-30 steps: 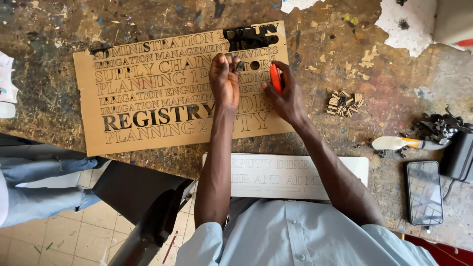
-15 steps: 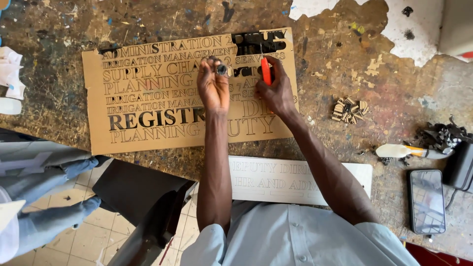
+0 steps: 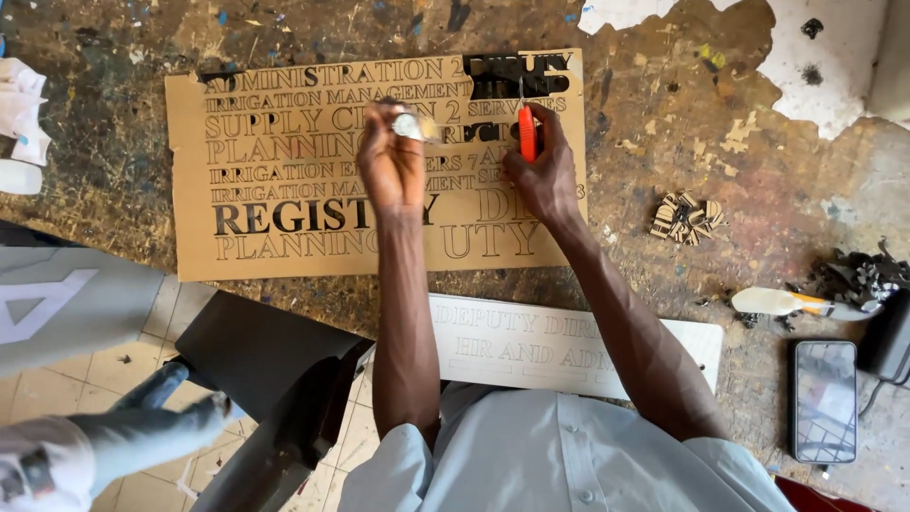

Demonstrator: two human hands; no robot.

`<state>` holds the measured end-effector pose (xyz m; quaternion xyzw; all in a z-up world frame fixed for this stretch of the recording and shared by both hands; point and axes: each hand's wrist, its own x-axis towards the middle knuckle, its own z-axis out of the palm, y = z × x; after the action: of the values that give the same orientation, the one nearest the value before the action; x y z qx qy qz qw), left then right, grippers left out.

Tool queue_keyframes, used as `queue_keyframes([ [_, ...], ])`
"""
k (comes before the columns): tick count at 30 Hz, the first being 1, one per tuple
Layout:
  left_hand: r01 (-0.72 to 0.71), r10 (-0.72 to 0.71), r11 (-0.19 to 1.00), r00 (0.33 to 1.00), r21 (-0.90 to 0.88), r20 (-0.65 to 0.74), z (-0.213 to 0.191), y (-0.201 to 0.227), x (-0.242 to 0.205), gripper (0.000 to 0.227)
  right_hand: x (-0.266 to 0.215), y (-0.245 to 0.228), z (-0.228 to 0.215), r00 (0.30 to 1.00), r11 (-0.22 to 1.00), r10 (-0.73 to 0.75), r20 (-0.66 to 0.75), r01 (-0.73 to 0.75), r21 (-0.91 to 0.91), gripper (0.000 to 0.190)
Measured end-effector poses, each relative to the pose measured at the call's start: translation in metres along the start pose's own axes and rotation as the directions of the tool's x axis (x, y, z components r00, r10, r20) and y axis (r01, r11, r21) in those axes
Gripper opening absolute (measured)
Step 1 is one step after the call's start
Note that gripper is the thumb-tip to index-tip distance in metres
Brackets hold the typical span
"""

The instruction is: The person is weeding a vinyl stencil by using a utility knife to lift and peel away unwanted letters and background material.

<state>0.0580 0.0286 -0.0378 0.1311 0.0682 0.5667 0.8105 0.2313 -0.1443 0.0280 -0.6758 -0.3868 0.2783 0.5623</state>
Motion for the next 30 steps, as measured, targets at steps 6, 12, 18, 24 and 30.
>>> queue_keyframes([
  [6,-0.076,0.076,0.997,0.995,-0.001,-0.072,0.014,0.060,-0.001,0.011,-0.001,-0.004,-0.001,1.000,1.000,-0.002,0.013,0.002,-0.002,0.071],
  [12,-0.076,0.089,0.995,0.967,-0.061,0.239,0.050,0.110,-0.002,0.036,0.002,-0.018,0.002,0.997,0.994,0.070,0.017,-0.068,-0.082,0.061],
  [18,-0.245,0.234,0.969,0.927,0.001,0.294,0.098,0.188,0.006,0.027,0.004,-0.006,0.002,0.999,0.998,0.019,0.026,-0.017,-0.057,0.058],
  [24,-0.014,0.015,0.982,1.000,-0.190,-0.001,0.045,0.107,-0.010,0.016,0.001,-0.004,0.001,0.999,0.995,-0.033,0.026,0.035,-0.090,0.061],
  [30,0.134,-0.177,0.932,0.979,-0.337,-0.098,0.017,0.043,-0.018,0.011,-0.007,-0.019,-0.004,0.992,0.991,-0.071,0.104,0.058,0.120,0.056],
])
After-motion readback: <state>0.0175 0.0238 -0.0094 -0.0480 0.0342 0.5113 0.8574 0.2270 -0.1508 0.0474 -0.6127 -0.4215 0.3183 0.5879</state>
